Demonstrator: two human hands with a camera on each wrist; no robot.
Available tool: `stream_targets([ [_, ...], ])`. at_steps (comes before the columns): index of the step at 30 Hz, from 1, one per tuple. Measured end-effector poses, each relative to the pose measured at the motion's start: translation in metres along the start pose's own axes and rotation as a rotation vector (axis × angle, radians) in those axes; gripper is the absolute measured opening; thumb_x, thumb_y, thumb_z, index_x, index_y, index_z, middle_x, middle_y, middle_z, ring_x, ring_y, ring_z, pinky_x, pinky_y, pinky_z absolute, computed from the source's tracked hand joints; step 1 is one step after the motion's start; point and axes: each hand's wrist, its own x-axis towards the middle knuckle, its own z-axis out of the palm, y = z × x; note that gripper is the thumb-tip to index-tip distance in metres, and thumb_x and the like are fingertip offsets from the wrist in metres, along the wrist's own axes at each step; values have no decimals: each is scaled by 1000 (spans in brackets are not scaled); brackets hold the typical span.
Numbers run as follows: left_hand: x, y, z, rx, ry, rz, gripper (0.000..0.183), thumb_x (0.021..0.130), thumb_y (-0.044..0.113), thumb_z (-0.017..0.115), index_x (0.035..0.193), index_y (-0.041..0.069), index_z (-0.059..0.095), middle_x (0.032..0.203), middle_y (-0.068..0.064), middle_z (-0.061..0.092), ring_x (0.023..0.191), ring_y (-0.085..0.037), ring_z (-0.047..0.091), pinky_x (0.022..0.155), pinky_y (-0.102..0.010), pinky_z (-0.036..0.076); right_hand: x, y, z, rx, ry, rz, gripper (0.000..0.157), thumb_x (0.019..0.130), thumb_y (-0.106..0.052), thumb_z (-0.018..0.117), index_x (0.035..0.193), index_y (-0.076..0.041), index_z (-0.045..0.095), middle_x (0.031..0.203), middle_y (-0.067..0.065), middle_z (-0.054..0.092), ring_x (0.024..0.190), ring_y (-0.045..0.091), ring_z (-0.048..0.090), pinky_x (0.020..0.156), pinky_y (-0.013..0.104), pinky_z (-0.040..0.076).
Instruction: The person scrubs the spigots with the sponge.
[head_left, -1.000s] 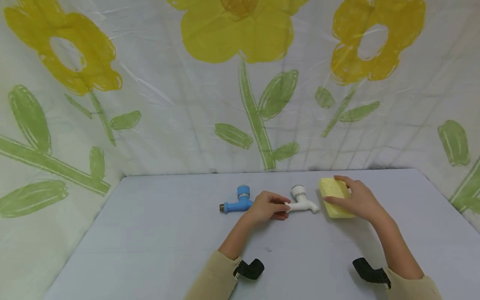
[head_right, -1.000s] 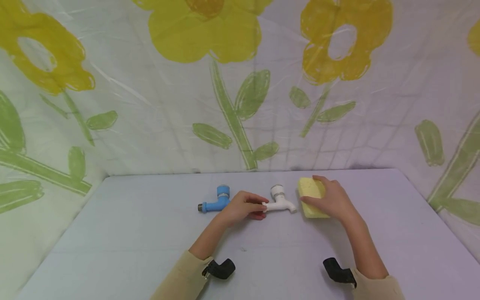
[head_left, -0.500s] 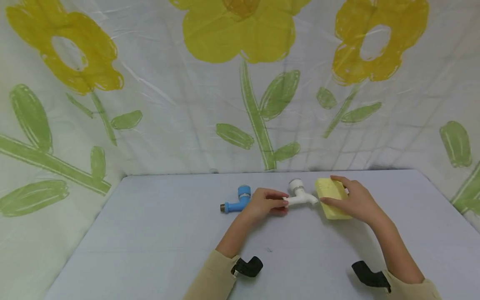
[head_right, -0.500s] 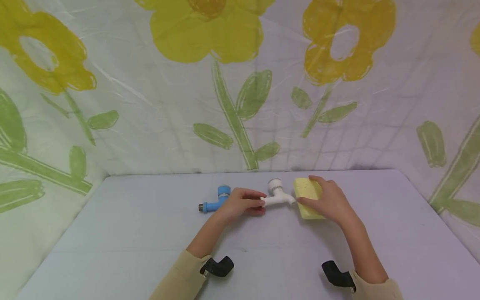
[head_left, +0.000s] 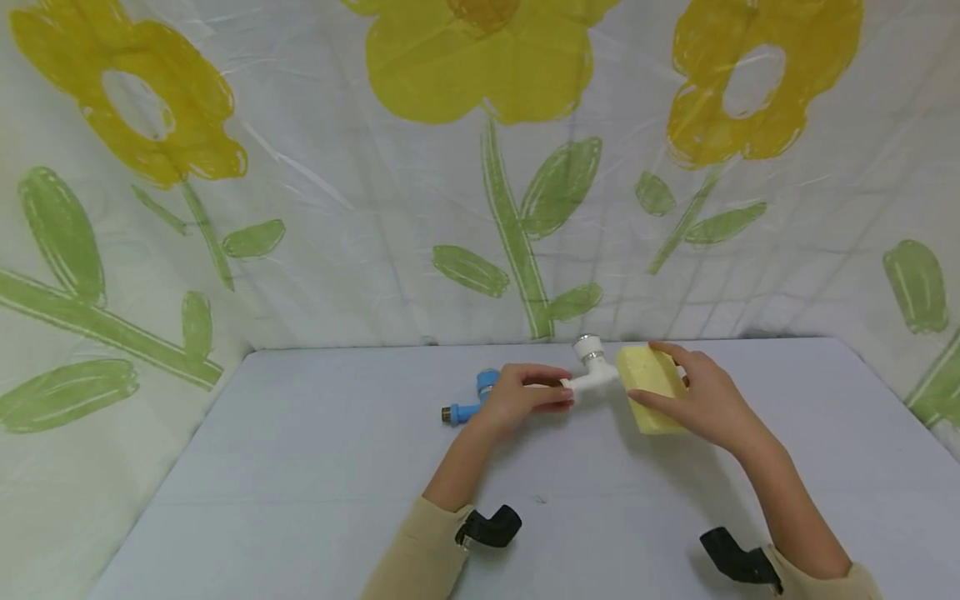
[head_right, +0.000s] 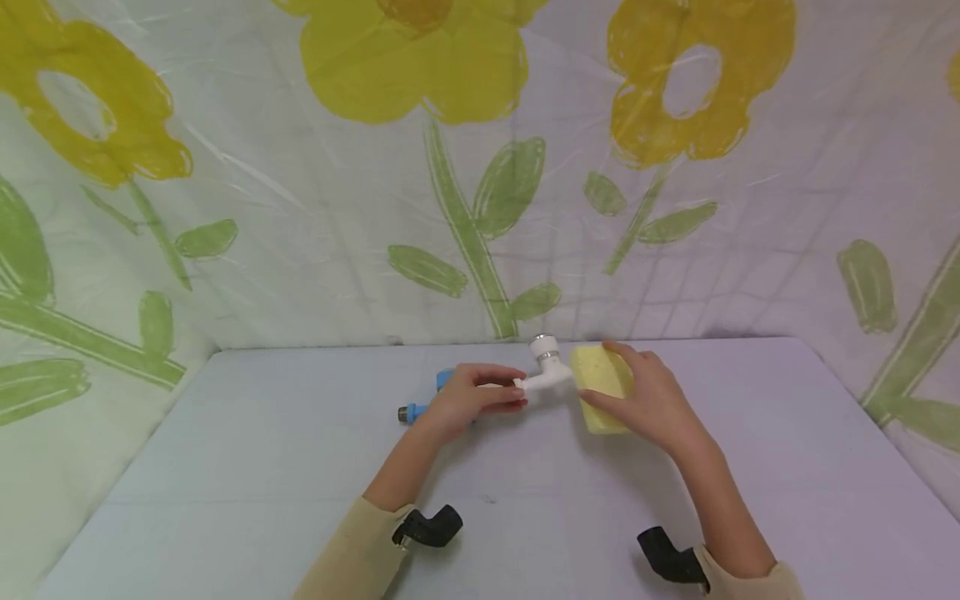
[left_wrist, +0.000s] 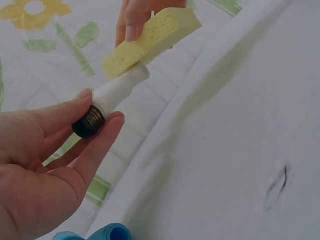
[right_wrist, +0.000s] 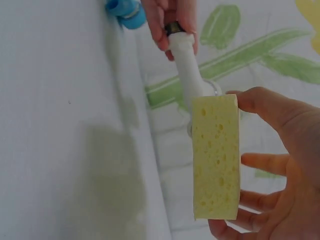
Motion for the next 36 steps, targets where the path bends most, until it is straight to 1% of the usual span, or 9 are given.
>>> stream_targets([
  [5,-2,6,-3,-70,-45,-7,32,97,-11,67,128,-16,65,112,-16,74,86,-16,75,94,-40,63,-4,-10,0,14,42,-26,84,94,-42,80,158,-3,43,138,34,53,108,45,59,78,47,54],
  [10,-5,10,-6,-49,-90,16,30,99,-10,66,128,-16,63,107,-13,76,87,-14,74,102,-47,60,-7,-18,-1,23,79,-54,83,94,-39,81,159,-4,43,142,34,50,112,46,56,86,58,54],
  [13,-7,13,-7,-37,-110,36,28,99,-9,65,127,-16,62,105,-11,76,87,-12,74,101,-45,60,-9,-22,-2,21,100,-72,83,93,-37,81,159,-4,44,141,33,51,113,45,55,88,58,53],
  [17,-10,17,-8,-85,-128,44,27,98,-13,63,125,-17,61,101,-2,73,90,-12,74,101,-39,60,-11,-29,0,1,127,-89,83,92,-35,82,159,-4,44,141,34,50,120,48,53,91,62,51],
  [20,-12,18,-9,-118,-130,50,27,97,-15,62,124,-17,60,99,0,73,92,-12,74,102,-39,60,-12,-35,4,-28,149,-104,82,92,-32,84,159,-6,44,141,34,49,124,51,53,91,64,52],
  [26,-13,18,-10,-128,-101,65,34,99,-14,61,132,-19,58,107,-6,74,94,-12,74,103,-38,59,-12,-43,12,-28,162,-151,80,91,-29,84,158,-7,46,138,30,52,118,47,57,85,55,54],
  [31,-12,17,-10,-119,-103,78,37,99,-14,61,136,-18,58,120,-16,73,97,-13,74,103,-38,59,-12,-42,14,-31,237,-167,77,89,-26,85,155,-5,50,135,31,50,114,50,58,84,60,55],
  [34,-13,18,-8,-116,-106,86,38,98,-15,61,135,-20,58,119,-17,74,96,-13,74,103,-39,59,-12,-42,15,-41,293,-174,75,88,-25,86,152,-5,52,134,31,49,109,51,58,80,60,56],
  [36,-14,18,-7,-110,-105,90,37,98,-16,61,134,-21,57,116,-16,74,96,-13,74,103,-39,59,-12,-43,16,-40,300,-179,73,88,-25,86,151,-6,54,135,31,49,108,51,58,79,60,56],
])
